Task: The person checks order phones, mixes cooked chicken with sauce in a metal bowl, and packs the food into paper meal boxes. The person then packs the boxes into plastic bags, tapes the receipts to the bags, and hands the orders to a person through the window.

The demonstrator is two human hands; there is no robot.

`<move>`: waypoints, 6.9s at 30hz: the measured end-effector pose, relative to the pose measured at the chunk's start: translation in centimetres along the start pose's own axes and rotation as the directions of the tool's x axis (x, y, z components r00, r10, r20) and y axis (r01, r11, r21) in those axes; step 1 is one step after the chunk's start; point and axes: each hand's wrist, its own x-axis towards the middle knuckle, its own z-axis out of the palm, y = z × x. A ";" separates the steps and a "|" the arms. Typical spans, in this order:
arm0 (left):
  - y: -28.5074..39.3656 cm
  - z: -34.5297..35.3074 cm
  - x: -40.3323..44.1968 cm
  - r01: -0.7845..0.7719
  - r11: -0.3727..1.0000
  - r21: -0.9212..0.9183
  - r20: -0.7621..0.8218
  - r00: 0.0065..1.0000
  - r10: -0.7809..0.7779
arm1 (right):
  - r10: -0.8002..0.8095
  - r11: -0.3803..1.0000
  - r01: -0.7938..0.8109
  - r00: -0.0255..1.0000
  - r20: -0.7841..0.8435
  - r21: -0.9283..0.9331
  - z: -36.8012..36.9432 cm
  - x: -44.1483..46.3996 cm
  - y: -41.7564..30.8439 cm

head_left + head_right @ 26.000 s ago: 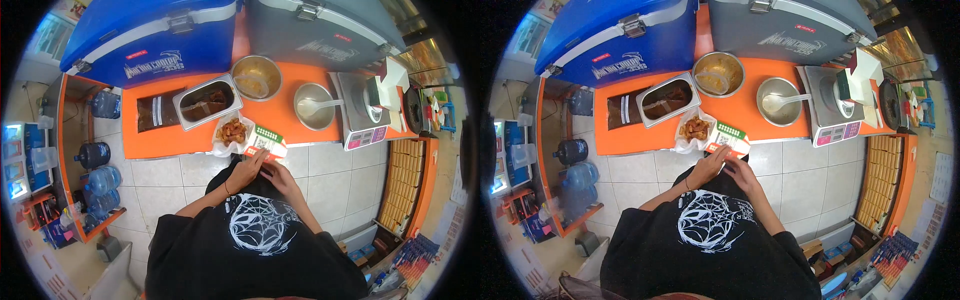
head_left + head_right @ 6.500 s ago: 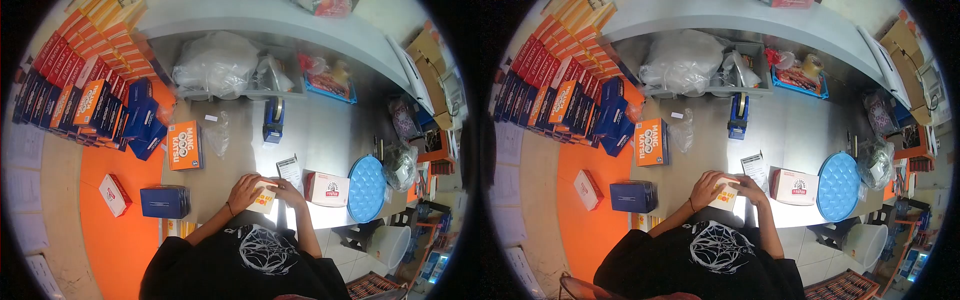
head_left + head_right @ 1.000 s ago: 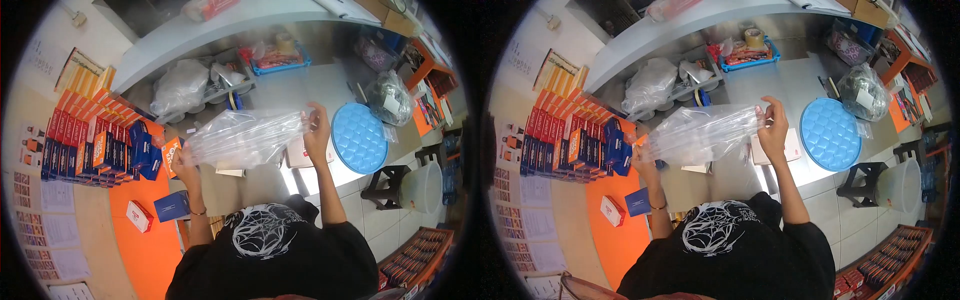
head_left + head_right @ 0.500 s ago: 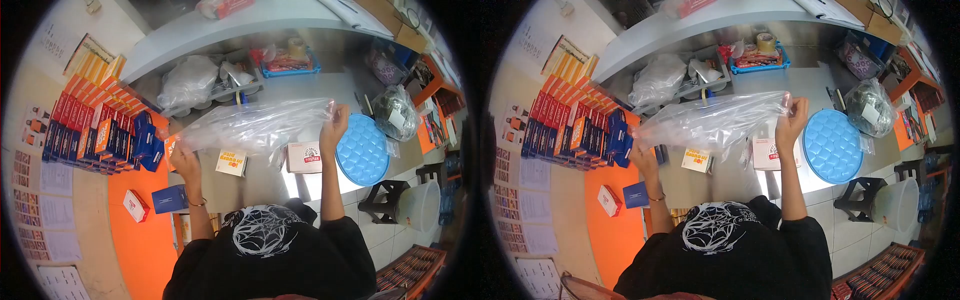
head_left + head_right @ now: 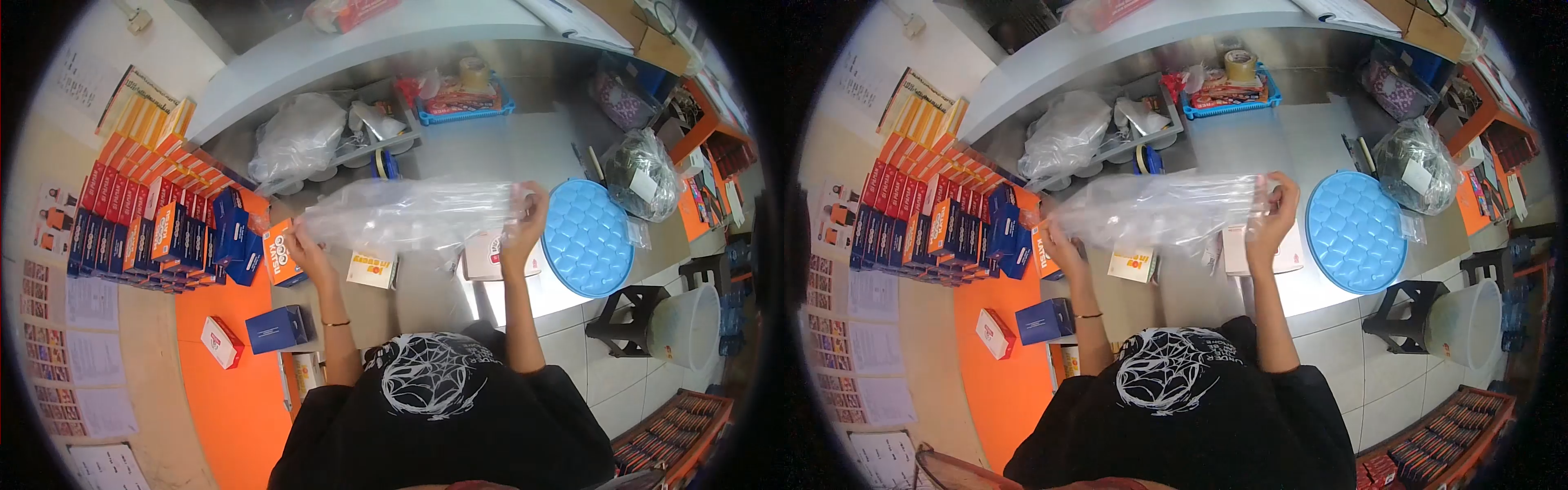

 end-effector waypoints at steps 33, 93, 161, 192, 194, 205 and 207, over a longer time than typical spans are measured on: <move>3.8 -0.1 -1.1 -0.294 0.955 0.042 0.237 0.931 0.276 | -0.166 0.984 0.144 0.956 0.243 0.105 -3.6 1.4 -0.5; 13.9 9.1 -18.7 -0.984 0.130 -0.121 0.939 -0.071 0.336 | 0.117 0.502 -0.843 0.289 0.950 0.194 3.7 -5.1 4.9; -3.2 10.5 -17.0 -0.256 0.931 0.261 0.904 0.404 -0.142 | 0.004 0.728 0.210 0.951 0.310 -0.653 -4.7 0.7 13.7; 13.4 1.4 -3.2 0.371 0.914 -0.163 0.788 0.606 -0.106 | -0.284 0.926 -0.026 0.613 0.737 0.378 3.3 6.6 -11.5; 13.6 -0.9 -2.9 0.241 0.940 -0.241 0.693 0.721 -0.007 | -0.370 0.861 -0.134 0.497 0.785 0.490 5.4 6.3 -10.2; 10.8 -10.6 2.6 0.225 0.869 0.441 0.749 0.441 -0.494 | -0.290 0.957 -0.106 -0.321 0.901 0.271 23.3 8.9 -2.2; 12.7 -10.5 5.8 -0.054 0.850 0.525 0.766 0.465 -0.444 | 0.077 0.990 0.126 -0.121 0.990 -0.062 30.5 9.1 4.6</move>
